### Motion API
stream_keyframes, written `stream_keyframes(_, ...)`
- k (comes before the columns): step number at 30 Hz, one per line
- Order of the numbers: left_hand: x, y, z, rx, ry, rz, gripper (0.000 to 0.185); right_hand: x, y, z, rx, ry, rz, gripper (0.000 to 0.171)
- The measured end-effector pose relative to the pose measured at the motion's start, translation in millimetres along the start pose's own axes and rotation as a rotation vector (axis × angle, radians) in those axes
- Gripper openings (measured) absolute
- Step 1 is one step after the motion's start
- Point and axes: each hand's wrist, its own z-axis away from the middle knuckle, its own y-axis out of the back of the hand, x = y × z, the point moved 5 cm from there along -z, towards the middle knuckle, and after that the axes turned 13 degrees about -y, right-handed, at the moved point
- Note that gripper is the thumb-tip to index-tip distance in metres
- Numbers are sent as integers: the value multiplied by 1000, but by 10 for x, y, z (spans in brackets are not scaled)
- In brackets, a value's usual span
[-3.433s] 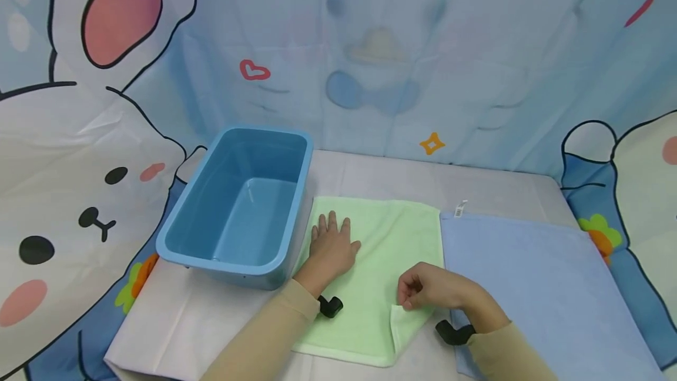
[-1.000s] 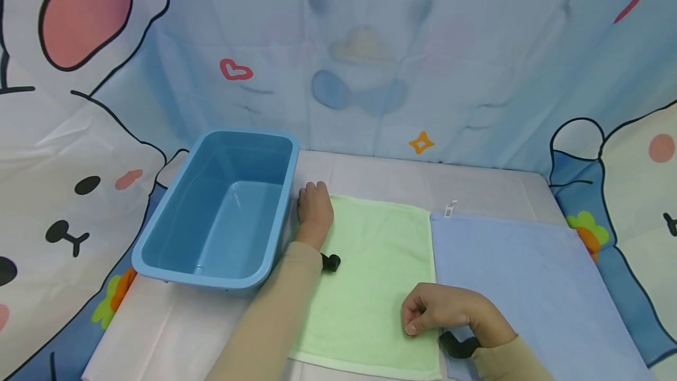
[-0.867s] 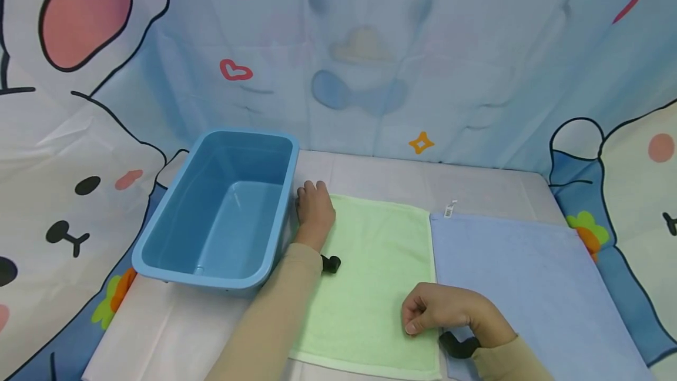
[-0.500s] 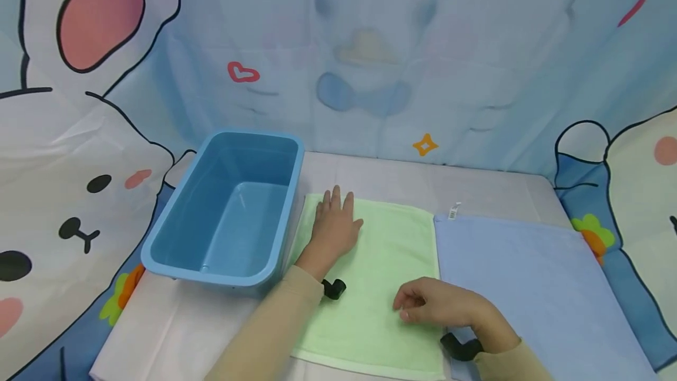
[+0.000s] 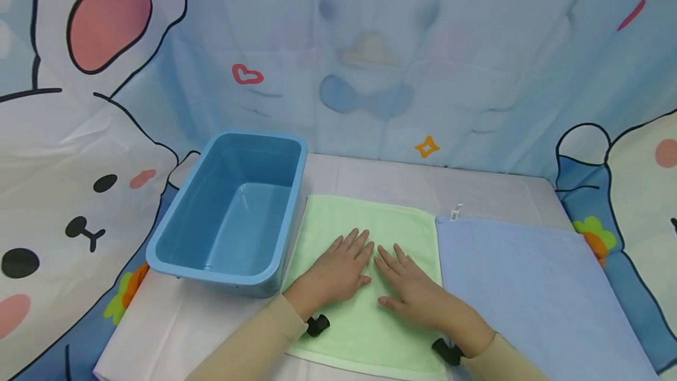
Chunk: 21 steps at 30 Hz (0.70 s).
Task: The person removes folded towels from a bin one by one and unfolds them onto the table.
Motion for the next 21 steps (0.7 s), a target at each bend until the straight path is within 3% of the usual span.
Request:
stream_keyframes(5, 29, -115, 66, -49, -20, 9, 77, -41, -119, -36, -38, 28, 67, 85)
stream_keyframes(10, 27, -165, 96, -79, 11, 39, 77, -81, -170, -76, -87, 17, 65, 84)
stream_keyframes(21, -57, -207, 65, -88, 68, 59, 76, -42, -149, -170, -123, -41, 119, 83)
